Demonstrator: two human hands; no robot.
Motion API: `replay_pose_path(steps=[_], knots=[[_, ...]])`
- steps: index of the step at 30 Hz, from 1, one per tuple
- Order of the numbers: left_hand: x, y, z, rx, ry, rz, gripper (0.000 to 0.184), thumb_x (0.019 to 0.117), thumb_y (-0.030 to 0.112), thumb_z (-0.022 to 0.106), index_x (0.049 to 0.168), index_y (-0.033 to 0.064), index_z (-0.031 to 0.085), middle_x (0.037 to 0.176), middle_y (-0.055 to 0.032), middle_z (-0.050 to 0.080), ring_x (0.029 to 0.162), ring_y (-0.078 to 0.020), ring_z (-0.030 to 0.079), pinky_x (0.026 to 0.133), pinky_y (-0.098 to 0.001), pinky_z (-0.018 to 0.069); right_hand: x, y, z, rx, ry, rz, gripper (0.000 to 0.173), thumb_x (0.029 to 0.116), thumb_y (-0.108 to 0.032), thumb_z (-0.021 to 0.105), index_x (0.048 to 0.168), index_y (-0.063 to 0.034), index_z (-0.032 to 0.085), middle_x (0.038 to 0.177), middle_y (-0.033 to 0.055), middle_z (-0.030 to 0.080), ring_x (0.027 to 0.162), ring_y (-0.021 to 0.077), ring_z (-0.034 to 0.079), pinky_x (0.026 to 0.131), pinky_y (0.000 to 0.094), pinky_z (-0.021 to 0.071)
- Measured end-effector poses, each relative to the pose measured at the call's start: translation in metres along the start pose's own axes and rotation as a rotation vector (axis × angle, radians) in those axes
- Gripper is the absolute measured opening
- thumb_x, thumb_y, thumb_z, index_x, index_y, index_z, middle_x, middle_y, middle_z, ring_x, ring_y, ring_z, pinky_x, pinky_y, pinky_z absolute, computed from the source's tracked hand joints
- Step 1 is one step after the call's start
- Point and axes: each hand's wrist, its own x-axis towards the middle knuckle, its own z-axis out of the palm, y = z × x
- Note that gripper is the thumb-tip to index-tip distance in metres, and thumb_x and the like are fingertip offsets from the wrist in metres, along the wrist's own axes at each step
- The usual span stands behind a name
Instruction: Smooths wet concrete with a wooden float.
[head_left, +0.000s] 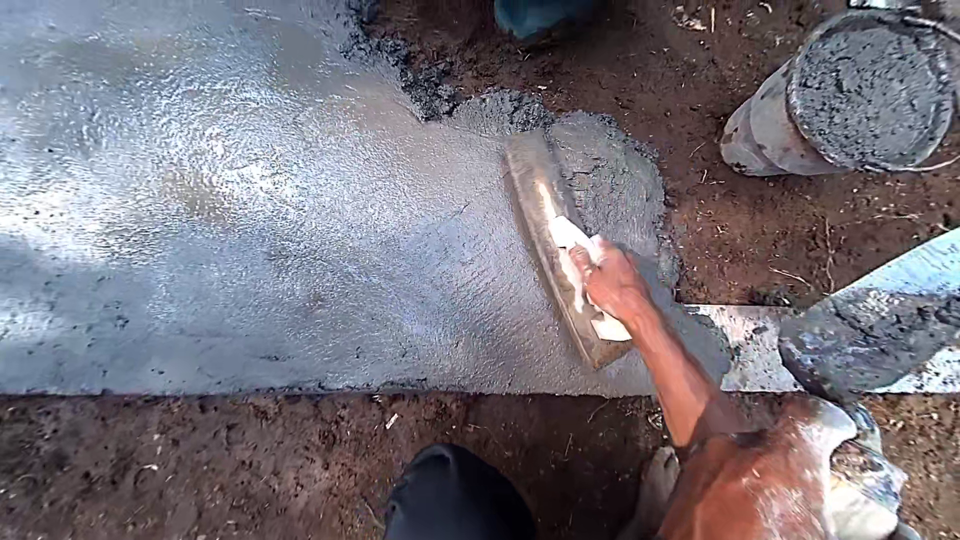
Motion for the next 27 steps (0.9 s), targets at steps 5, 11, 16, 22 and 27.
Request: replay_pose_path(steps=[5,11,16,22,27], knots=[[0.001,0.000,-0.002,0.015,0.023,0.026,0.048,0.0825,0.006,0.072,0.124,-0.0155,0.060,0.094,-0.0216,0.071,0.084,-0.0263,0.070,0.080,-0.0409,0.0568,-0.011,-0.057,0.042,-0.415,-0.109,-0.227,0.057,0.1065,-0.050,0.049,0.140,-0.0038,0.055,0.100,0.0240,0.072,0.099,0.0439,0.071,0.085,0.0606,0.0540],[0.003,0.004,-0.010,0.001,-0.027,-0.063,0.048,0.0870,0.003,0.068,0.131,-0.0121,0.057,0.096,-0.0215,0.070,0.085,-0.0266,0.069,0.078,-0.0433,0.0565,0.013,-0.061,0.039,-0.420,0.003,-0.188,0.056,0.1067,-0.048,0.050,0.138,-0.0021,0.056,0.100,0.0274,0.071,0.095,0.0476,0.071,0.079,0.0627,0.0549],[0.002,0.003,-0.010,0.010,-0.032,-0.058,0.050,0.0862,0.004,0.070,0.132,-0.0118,0.057,0.106,-0.0238,0.070,0.094,-0.0277,0.069,0.086,-0.0421,0.0555,0.031,-0.020,-0.007,-0.320,0.105,0.066,0.060,0.1087,-0.047,0.046,0.144,0.0018,0.051,0.115,0.0365,0.066,0.109,0.0552,0.065,0.088,0.0697,0.0510],[-0.001,0.001,-0.011,0.004,-0.004,0.033,0.049,0.0825,0.003,0.072,0.126,-0.0145,0.058,0.098,-0.0224,0.070,0.086,-0.0250,0.070,0.079,-0.0397,0.0571,-0.028,-0.061,0.032,-0.059,0.087,-0.012,0.063,0.1062,-0.042,0.052,0.146,0.0055,0.043,0.106,0.0315,0.068,0.100,0.0484,0.069,0.085,0.0641,0.0552],[-0.001,0.003,-0.017,-0.078,-0.002,-0.050,0.042,0.0856,0.001,0.069,0.125,-0.0105,0.056,0.095,-0.0130,0.068,0.081,-0.0126,0.066,0.074,-0.0311,0.0578,-0.042,-0.195,0.117,0.005,-0.252,-0.337,0.056,0.1077,-0.041,0.048,0.146,-0.0002,0.049,0.114,0.0221,0.072,0.108,0.0375,0.071,0.091,0.0561,0.0554]])
